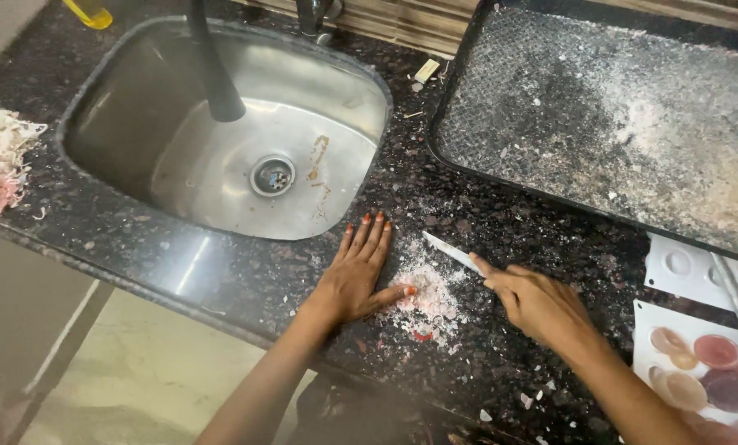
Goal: Gathering and scraping colorful wax shavings on a tray and countertop.
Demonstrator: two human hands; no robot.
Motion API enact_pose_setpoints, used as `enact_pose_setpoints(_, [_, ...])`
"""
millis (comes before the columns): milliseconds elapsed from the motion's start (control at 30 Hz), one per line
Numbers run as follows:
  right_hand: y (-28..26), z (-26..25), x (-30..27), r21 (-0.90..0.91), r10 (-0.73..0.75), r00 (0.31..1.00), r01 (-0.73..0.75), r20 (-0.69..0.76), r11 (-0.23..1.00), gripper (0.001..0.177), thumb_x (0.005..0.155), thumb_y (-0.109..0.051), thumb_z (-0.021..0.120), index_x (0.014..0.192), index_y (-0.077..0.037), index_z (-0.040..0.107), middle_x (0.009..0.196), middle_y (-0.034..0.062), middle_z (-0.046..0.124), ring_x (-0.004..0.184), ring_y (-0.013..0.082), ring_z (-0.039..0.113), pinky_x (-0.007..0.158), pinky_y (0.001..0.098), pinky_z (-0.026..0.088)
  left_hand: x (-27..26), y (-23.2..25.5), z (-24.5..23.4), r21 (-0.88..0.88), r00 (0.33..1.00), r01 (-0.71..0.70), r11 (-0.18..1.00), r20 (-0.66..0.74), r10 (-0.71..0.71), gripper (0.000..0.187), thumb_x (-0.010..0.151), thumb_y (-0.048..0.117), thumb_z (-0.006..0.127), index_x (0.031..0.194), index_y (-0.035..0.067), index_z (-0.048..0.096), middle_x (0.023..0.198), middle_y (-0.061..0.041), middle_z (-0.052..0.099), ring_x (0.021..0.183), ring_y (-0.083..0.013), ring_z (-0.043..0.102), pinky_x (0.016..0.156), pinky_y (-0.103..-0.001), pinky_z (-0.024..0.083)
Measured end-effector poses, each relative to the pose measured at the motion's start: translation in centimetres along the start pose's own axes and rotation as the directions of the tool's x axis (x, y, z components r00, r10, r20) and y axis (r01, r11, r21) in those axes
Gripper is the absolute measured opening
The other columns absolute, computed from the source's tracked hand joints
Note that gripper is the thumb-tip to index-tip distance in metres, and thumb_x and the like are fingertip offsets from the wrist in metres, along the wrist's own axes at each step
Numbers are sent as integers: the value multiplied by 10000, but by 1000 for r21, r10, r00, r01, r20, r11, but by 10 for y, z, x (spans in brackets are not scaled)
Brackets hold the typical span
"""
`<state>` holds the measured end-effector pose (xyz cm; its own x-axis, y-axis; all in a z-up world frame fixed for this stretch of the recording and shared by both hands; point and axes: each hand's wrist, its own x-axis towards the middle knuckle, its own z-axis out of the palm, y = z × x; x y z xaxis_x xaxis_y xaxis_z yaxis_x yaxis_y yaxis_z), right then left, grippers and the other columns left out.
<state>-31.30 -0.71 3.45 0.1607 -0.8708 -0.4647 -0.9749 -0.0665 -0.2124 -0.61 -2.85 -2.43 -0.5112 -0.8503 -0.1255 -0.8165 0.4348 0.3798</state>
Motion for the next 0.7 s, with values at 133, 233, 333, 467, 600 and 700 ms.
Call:
enact_pose_setpoints(133, [-1, 9, 3, 1, 98, 995, -98, 23, 995, 458, 1068, -265, 424, 1470, -472, 498, 977, 21, 710, 610, 181, 624, 501, 338, 545, -4, 2, 2, -4, 1000, -3, 1000, -18, 3, 1228, 871, 865, 366, 1592, -86, 79, 1687, -270, 32, 1568, -397, -46, 1243, -505, -3])
enact_pose_setpoints(233, [-4, 14, 4, 25, -39, 999, 39, -25, 999, 509, 1037, -199, 437, 1488, -428, 496, 944, 33, 699, 534, 131, 561, 414, 275, 478, -2, 0, 3, 45, 999, -6, 999, -53, 9, 1243, 865, 875, 372, 1588, -97, 92, 1684, -275, 47, 1568, -399, -34, 1253, -503, 9])
enact_pose_setpoints(333, [-8, 3, 2, 35, -4, 998, 2, 62, 999, 531, 1007, -229, 462, 1456, -503, 539, 1028, -34, 690, 551, 135, 605, 423, 294, 516, -2, 3, 5, 81, 998, -5, 997, -57, 10, 1269, 838, 885, 419, 1561, -109, 105, 1661, -291, 58, 1547, -416, -13, 1221, -518, 22])
enact_pose_setpoints(467, [-3, 18, 7, 41, -27, 999, 29, -44, 999, 425, 1038, -225, 466, 1378, -443, 597, 1034, 7, 731, 596, 144, 649, 470, 301, 543, -9, 6, 5, 67, 989, -14, 998, -143, 24, 1257, 843, 865, 452, 1570, -118, 160, 1669, -286, 136, 1561, -412, 71, 1242, -522, 75])
enact_pose_setpoints(600, [-27, -9, -1, -34, -2, 999, 4, 48, 999, 511, 1011, -236, 453, 1450, -496, 485, 1089, 23, 716, 605, 189, 683, 535, 323, 616, -8, 5, 6, 92, 982, -31, 995, -185, 48, 1245, 849, 858, 457, 1553, -129, 175, 1662, -290, 151, 1563, -413, 88, 1244, -517, 91])
enact_pose_setpoints(700, [-26, 3, 2, -1, 35, 998, -35, 54, 999, 522, 1010, -196, 443, 1446, -480, 486, 1212, 0, 675, 621, 228, 704, 537, 393, 659, -7, 7, 2, 109, 987, -23, 994, -155, 40, 1245, 857, 866, 442, 1557, -126, 171, 1664, -284, 151, 1572, -408, 88, 1254, -514, 87])
